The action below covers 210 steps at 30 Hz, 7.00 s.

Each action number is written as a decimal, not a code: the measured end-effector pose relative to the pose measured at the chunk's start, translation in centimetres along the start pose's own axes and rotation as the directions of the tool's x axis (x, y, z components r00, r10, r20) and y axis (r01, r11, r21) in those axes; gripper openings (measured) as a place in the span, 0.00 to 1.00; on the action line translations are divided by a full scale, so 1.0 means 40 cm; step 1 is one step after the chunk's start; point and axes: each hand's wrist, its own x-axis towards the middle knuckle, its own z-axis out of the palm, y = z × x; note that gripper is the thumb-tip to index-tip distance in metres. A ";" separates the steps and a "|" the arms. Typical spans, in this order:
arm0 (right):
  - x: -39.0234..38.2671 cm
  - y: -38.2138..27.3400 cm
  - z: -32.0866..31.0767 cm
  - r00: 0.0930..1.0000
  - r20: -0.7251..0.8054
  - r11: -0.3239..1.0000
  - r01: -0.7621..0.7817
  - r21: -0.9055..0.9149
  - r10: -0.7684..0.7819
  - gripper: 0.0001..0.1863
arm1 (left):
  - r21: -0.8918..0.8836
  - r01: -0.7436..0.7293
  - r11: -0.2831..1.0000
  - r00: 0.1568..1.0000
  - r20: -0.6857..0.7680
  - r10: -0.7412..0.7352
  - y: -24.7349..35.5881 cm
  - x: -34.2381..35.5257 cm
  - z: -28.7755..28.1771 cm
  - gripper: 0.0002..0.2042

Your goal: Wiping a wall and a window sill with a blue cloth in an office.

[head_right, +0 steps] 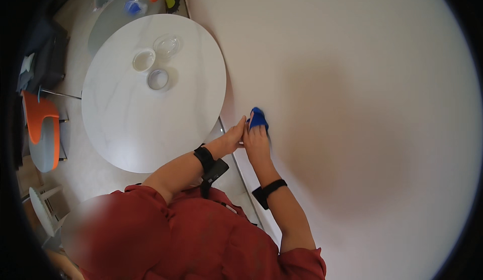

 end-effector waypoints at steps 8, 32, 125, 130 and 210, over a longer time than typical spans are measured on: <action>0.071 0.017 -0.070 0.998 -0.019 0.997 0.066 0.041 -0.065 0.19 | 0.382 -0.354 0.854 0.910 -0.070 0.408 0.027 -0.149 0.004 0.26; -0.487 -0.216 0.354 0.671 0.662 0.943 0.226 0.246 -0.334 0.13 | 0.915 -0.120 -0.386 0.618 0.373 0.692 0.000 -0.225 -0.185 0.27; -0.286 0.162 -0.874 0.661 -0.376 0.672 -0.269 0.690 0.650 0.32 | 0.099 -0.613 -0.784 -0.654 0.494 0.573 0.240 -0.478 0.523 0.29; -0.239 0.160 -0.832 0.675 -0.382 0.630 -0.157 0.761 0.631 0.30 | 0.039 -0.515 -0.857 -0.751 0.462 0.472 0.276 -0.470 0.532 0.17; -0.376 0.214 -0.759 0.302 -0.907 0.929 -0.315 0.194 0.292 0.17 | 0.540 -0.838 0.080 -0.130 -0.340 0.931 0.549 -0.253 0.320 0.31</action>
